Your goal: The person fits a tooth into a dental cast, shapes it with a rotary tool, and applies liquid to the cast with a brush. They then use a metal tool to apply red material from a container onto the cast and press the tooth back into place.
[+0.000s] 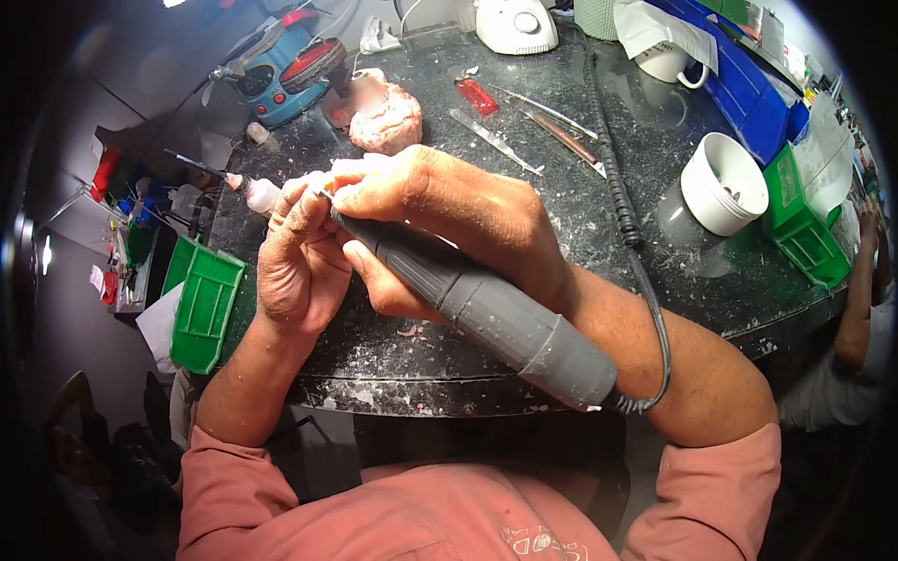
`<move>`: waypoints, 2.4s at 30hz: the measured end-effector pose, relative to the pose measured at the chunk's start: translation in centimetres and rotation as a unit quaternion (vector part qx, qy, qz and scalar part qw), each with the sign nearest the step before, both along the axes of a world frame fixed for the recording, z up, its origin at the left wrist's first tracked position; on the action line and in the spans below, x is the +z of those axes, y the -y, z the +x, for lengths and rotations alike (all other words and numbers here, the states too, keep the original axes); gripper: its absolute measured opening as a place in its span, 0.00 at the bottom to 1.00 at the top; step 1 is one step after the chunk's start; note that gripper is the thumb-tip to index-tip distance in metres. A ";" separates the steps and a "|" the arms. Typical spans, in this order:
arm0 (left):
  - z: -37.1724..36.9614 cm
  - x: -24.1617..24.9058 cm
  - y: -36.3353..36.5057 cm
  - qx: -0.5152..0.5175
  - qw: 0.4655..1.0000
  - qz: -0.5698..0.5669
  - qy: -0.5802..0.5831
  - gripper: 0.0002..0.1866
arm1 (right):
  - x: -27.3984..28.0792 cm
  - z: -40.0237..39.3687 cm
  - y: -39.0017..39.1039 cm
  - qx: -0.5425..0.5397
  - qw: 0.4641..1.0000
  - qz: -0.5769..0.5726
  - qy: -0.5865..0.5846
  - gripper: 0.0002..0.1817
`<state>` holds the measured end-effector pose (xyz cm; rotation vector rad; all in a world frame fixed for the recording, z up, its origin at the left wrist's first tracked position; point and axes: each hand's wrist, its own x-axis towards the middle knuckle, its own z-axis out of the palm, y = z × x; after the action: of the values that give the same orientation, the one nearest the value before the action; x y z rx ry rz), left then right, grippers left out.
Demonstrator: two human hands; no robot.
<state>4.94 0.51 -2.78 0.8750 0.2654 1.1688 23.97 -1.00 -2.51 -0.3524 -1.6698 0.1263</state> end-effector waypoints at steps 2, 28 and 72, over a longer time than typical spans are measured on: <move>0.1 0.0 0.1 -0.009 1.000 -0.004 0.006 0.09 | -0.1 0.0 -0.1 0.010 1.000 -0.007 -0.013 0.20; 1.2 1.7 0.7 0.154 0.966 0.141 -0.150 0.28 | 1.1 1.1 0.2 -0.017 0.999 -0.024 0.035 0.19; -3.7 1.4 0.3 0.077 0.826 0.227 -0.511 0.12 | -1.6 -0.1 -0.5 0.069 0.952 -0.238 0.177 0.21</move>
<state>1.25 0.21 -1.40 1.9067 0.9693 0.8031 23.84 -0.49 -4.09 -0.6514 -2.0124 0.6078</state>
